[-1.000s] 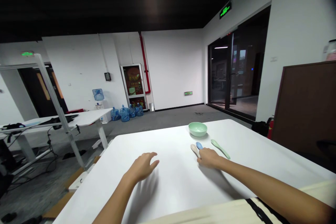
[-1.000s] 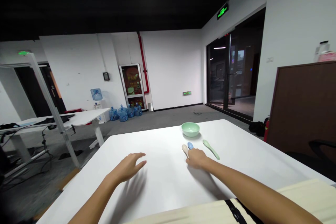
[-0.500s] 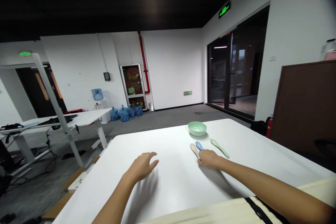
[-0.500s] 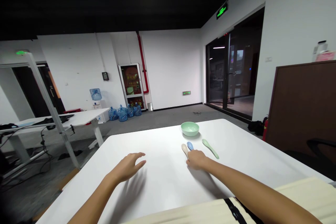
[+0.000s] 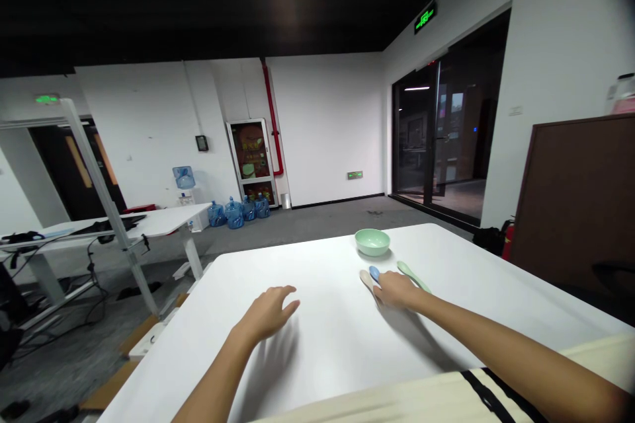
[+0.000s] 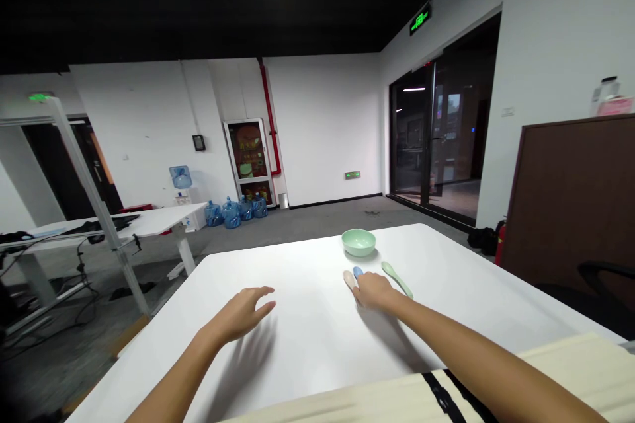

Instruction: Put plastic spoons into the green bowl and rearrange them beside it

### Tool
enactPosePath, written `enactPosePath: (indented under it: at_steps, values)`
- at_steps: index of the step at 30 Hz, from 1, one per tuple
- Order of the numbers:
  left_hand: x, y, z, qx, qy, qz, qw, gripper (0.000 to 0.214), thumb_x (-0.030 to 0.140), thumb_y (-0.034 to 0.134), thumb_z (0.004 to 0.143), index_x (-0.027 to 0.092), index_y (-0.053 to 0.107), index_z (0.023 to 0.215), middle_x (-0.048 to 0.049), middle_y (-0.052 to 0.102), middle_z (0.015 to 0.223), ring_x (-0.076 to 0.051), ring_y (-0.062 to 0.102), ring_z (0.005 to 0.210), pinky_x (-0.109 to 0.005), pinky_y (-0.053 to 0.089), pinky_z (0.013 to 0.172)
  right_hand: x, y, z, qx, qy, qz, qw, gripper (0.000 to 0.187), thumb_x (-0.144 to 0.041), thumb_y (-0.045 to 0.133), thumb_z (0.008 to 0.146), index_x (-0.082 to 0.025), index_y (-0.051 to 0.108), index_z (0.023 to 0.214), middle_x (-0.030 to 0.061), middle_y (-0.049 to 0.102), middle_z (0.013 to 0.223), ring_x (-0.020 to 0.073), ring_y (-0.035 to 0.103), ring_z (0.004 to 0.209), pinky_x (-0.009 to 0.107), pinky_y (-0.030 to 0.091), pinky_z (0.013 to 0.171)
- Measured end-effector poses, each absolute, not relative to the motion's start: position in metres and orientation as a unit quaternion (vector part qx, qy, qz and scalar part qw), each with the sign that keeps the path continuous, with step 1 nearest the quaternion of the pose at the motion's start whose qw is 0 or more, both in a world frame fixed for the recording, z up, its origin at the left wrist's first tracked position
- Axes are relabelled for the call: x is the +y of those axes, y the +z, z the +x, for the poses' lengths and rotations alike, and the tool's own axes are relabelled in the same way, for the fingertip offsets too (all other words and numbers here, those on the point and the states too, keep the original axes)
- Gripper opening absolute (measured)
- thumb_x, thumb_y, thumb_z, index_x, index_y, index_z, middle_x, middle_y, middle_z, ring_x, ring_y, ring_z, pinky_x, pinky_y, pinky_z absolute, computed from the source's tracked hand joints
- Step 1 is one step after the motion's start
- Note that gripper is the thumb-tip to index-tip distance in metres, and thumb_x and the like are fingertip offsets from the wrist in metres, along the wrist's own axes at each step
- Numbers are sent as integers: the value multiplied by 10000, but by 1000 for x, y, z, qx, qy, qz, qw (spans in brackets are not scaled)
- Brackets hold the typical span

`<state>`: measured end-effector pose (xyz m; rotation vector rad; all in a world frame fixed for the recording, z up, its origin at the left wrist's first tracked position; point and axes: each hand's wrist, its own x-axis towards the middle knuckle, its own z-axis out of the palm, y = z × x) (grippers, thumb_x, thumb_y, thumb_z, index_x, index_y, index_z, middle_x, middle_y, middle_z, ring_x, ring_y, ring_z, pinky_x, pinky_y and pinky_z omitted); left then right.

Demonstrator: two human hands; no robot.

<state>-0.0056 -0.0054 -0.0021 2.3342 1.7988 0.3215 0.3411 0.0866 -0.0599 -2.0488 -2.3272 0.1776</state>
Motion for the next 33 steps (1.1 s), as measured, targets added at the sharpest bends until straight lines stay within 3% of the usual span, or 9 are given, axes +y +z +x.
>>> enactPosePath:
  at_steps: [5, 13, 18, 23, 26, 33]
  values:
    - [-5, -3, -5, 604, 103, 785, 88, 569, 577, 369, 914, 243, 548, 1338, -73, 592, 1364, -286, 507, 1270, -409, 401, 1027, 97, -65, 354, -737, 40, -675, 15, 351, -378, 451, 896, -111, 675, 940, 180, 686, 989, 302, 653, 913, 337, 401, 687]
    - [-5, -3, -6, 608, 107, 782, 90, 581, 604, 372, 905, 253, 554, 1332, -70, 596, 1361, -294, 512, 1268, -405, 407, 1017, 101, -72, 363, -725, 85, -684, 10, 253, -316, 514, 857, -115, 660, 906, 155, 682, 1019, 264, 656, 887, 297, 382, 659]
    - [-6, 0, -5, 608, 104, 782, 88, 568, 586, 371, 909, 257, 553, 1334, -72, 600, 1355, -296, 523, 1253, -414, 415, 1006, 101, -58, 354, -726, 64, -683, 48, 263, -308, 461, 888, -126, 648, 860, 151, 683, 938, 233, 643, 815, 278, 352, 625]
    - [-5, -1, -5, 608, 104, 783, 83, 560, 579, 376, 907, 255, 561, 1325, -73, 607, 1346, -296, 533, 1242, -410, 418, 1005, 100, -38, 329, -757, 71, -646, 66, 364, -416, 452, 899, -133, 648, 782, 138, 679, 826, 214, 621, 722, 270, 335, 571]
    - [-5, -2, -6, 607, 105, 783, 82, 562, 584, 370, 909, 257, 558, 1326, -71, 610, 1342, -296, 533, 1239, -412, 421, 1002, 99, -30, 308, -774, 90, -624, 64, 311, -362, 487, 870, -122, 657, 767, 122, 677, 780, 191, 616, 676, 257, 336, 544]
    - [-8, 1, -5, 609, 107, 782, 80, 564, 582, 368, 912, 248, 562, 1322, -73, 611, 1341, -289, 536, 1240, -399, 420, 1003, 97, -34, 262, -776, 109, -620, 52, 241, -303, 530, 820, -118, 678, 867, 143, 704, 927, 206, 660, 736, 251, 376, 541]
